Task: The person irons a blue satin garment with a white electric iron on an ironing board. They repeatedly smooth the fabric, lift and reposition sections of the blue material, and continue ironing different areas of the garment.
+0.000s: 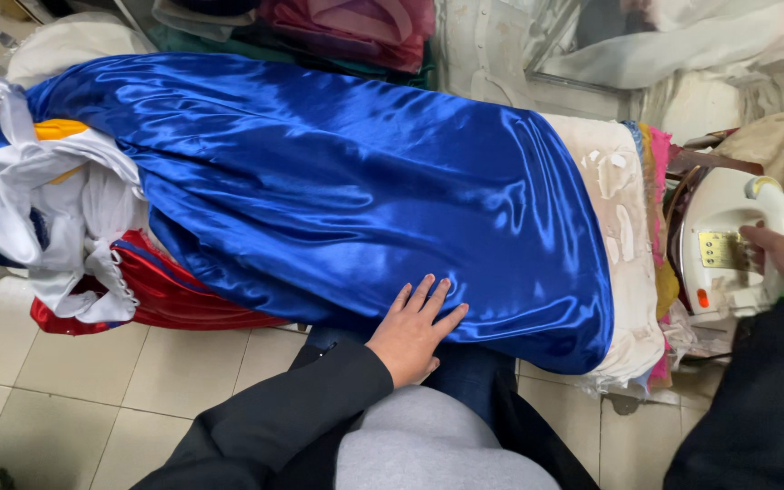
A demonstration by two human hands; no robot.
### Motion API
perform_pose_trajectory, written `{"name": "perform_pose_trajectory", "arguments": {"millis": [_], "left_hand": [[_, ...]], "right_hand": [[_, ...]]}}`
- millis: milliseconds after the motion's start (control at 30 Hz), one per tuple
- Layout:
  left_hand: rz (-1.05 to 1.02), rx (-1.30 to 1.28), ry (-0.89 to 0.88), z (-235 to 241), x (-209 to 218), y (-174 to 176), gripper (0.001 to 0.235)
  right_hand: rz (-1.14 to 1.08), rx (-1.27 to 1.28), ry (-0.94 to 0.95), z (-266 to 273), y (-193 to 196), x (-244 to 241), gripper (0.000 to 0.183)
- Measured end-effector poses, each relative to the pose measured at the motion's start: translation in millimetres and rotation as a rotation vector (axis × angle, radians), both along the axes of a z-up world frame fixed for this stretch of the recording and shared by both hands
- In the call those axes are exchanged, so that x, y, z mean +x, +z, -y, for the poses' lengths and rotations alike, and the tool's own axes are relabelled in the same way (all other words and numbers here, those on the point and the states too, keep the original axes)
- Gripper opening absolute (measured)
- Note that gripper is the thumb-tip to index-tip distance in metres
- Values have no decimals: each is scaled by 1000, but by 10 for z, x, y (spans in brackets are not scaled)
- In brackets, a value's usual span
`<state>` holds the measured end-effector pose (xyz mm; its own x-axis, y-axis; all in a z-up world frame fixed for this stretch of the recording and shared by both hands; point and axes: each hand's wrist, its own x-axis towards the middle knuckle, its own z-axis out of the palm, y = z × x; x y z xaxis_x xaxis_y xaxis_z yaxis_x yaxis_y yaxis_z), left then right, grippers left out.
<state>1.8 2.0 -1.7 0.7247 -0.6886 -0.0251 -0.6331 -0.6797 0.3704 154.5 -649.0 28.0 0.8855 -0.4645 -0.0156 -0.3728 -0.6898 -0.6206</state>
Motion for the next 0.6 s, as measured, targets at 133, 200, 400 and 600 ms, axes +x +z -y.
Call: {"name": "perform_pose_trajectory", "arguments": {"millis": [133, 200, 400, 600], "left_hand": [[-37, 39, -12, 3, 5, 36, 102], [44, 22, -7, 21, 2, -24, 99], [156, -7, 15, 69, -19, -94, 86], [212, -52, 40, 95, -19, -135, 91]], "right_hand": [[-49, -2, -100, 295, -70, 60, 27], [63, -59, 270, 181, 97, -96, 12], [-213, -826, 204, -2099, 1213, -645, 60], [-298, -867, 313, -3069, 1118, -147, 46]]}}
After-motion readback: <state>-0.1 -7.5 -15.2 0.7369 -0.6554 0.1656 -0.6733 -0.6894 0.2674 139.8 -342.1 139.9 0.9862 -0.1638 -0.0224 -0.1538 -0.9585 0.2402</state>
